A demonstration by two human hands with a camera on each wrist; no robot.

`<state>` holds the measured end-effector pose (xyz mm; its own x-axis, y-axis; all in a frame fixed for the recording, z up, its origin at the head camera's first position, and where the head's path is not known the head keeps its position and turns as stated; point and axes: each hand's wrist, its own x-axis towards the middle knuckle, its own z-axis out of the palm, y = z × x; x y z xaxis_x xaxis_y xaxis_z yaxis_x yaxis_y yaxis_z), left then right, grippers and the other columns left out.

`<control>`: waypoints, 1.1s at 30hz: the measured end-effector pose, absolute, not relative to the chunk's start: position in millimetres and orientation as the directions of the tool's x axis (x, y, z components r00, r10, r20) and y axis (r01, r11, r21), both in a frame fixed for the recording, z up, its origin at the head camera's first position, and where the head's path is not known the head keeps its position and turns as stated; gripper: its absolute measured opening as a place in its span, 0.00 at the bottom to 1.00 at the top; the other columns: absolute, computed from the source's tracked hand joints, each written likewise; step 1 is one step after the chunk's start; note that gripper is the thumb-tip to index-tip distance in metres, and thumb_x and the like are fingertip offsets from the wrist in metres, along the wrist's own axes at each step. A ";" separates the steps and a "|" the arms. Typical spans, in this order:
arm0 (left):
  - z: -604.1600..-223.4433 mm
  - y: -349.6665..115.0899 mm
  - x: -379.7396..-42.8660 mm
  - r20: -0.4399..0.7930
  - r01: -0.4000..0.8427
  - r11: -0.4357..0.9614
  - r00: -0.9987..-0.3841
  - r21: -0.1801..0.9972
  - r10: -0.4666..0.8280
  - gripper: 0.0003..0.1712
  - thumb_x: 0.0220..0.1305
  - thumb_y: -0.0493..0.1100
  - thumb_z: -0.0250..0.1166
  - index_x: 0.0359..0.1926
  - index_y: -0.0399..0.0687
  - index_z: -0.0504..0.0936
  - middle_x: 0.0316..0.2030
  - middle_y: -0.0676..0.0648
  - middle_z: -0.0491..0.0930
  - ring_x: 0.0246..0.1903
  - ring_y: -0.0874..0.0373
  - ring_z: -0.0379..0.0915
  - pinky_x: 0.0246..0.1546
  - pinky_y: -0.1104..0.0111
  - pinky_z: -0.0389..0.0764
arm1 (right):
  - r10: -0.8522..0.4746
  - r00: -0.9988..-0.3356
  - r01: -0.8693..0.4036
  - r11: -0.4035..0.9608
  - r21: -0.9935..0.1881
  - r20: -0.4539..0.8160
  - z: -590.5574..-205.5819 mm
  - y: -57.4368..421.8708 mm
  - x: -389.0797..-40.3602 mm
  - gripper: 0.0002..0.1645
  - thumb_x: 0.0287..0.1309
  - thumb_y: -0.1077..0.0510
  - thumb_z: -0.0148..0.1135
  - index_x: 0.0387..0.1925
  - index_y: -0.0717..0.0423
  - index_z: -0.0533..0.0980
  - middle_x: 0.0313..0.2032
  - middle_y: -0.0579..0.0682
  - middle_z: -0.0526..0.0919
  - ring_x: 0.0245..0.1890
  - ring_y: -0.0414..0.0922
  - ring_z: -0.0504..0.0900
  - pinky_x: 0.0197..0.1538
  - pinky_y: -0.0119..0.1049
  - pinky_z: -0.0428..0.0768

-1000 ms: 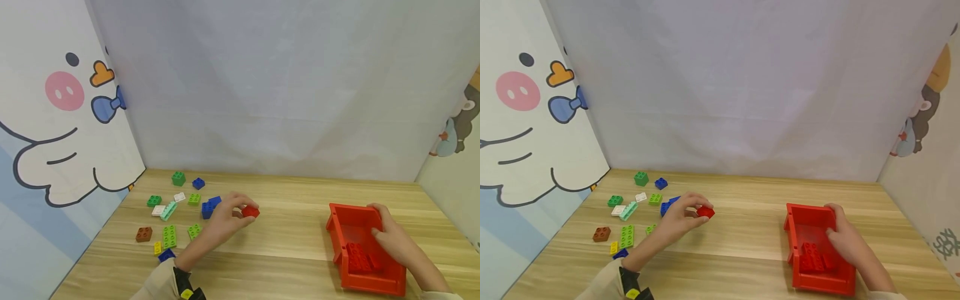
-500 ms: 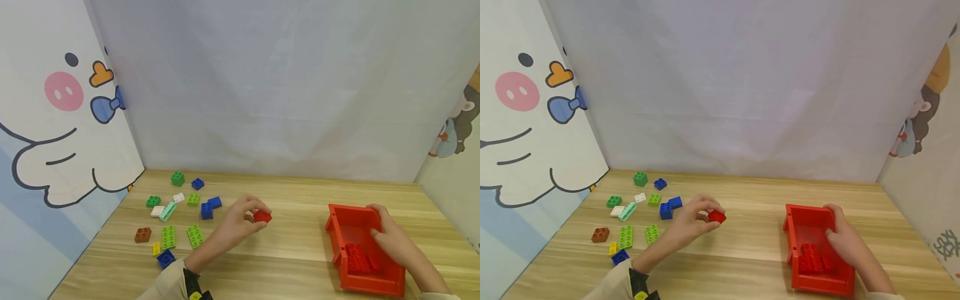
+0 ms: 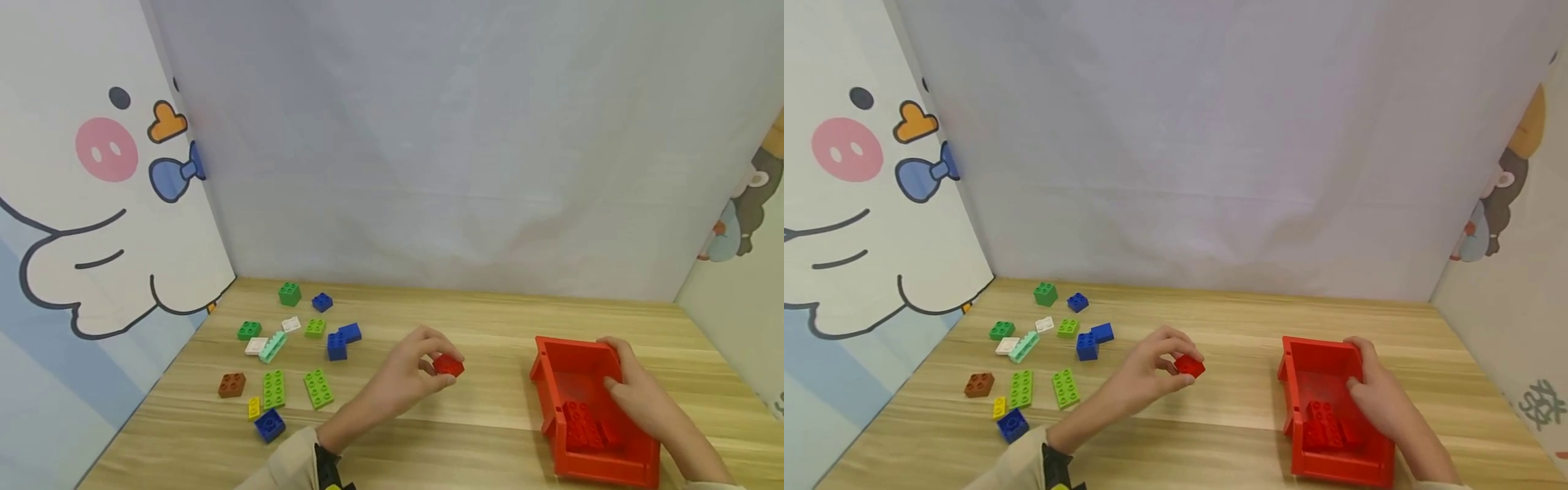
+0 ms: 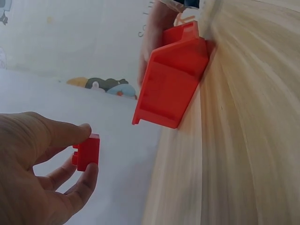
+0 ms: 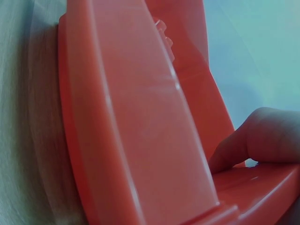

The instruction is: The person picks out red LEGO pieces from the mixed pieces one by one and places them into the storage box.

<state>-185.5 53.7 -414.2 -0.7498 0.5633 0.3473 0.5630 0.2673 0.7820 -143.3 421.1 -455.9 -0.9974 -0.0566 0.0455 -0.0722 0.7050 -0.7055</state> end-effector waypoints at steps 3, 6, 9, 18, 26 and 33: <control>-415.2 56.5 -183.3 0.345 0.569 0.262 -0.739 0.780 0.578 0.16 0.51 0.34 0.71 0.39 0.55 0.81 0.43 0.55 0.70 0.38 0.61 0.70 0.34 0.71 0.80 | -0.060 -0.997 -0.083 0.696 -0.713 0.057 -456.5 421.4 -143.5 0.34 0.59 0.73 0.45 0.65 0.65 0.45 0.53 0.71 0.67 0.45 0.59 0.72 0.42 0.54 0.75; -415.8 58.9 -181.7 0.351 0.581 0.253 -0.726 0.774 0.591 0.16 0.51 0.34 0.71 0.40 0.55 0.81 0.43 0.55 0.71 0.39 0.62 0.70 0.34 0.71 0.80 | -0.062 -0.996 -0.094 0.696 -0.712 0.071 -456.2 421.2 -143.1 0.34 0.59 0.73 0.45 0.64 0.65 0.45 0.52 0.71 0.68 0.44 0.59 0.73 0.41 0.52 0.76; -415.2 61.7 -180.0 0.355 0.587 0.241 -0.715 0.773 0.602 0.15 0.51 0.34 0.70 0.40 0.55 0.81 0.42 0.55 0.71 0.38 0.62 0.71 0.34 0.72 0.79 | -0.057 -0.995 -0.095 0.701 -0.707 0.078 -455.6 421.0 -143.7 0.34 0.58 0.73 0.45 0.64 0.63 0.46 0.51 0.70 0.68 0.43 0.58 0.73 0.40 0.51 0.75; -413.4 70.9 -174.2 0.351 0.588 0.218 -0.697 0.779 0.626 0.16 0.50 0.33 0.71 0.40 0.54 0.82 0.42 0.55 0.71 0.38 0.63 0.70 0.33 0.74 0.79 | -0.059 -0.996 -0.086 0.695 -0.714 0.062 -455.1 420.5 -142.8 0.34 0.59 0.72 0.45 0.64 0.63 0.46 0.52 0.70 0.68 0.43 0.58 0.73 0.40 0.51 0.76; -413.6 77.4 -170.2 0.364 0.604 0.201 -0.678 0.771 0.639 0.16 0.50 0.33 0.71 0.40 0.55 0.82 0.42 0.57 0.70 0.37 0.63 0.70 0.32 0.75 0.79 | -0.049 -0.998 -0.070 0.703 -0.708 0.050 -455.3 419.5 -142.5 0.35 0.58 0.72 0.45 0.65 0.62 0.46 0.52 0.69 0.68 0.42 0.57 0.73 0.39 0.50 0.76; -413.6 87.7 -167.2 0.400 0.640 0.164 -0.638 0.751 0.658 0.17 0.50 0.33 0.71 0.41 0.53 0.81 0.42 0.57 0.70 0.37 0.65 0.69 0.32 0.75 0.79 | -0.057 -0.997 -0.080 0.707 -0.703 0.056 -454.9 420.2 -142.6 0.34 0.58 0.72 0.45 0.64 0.63 0.46 0.52 0.69 0.68 0.43 0.58 0.72 0.41 0.53 0.76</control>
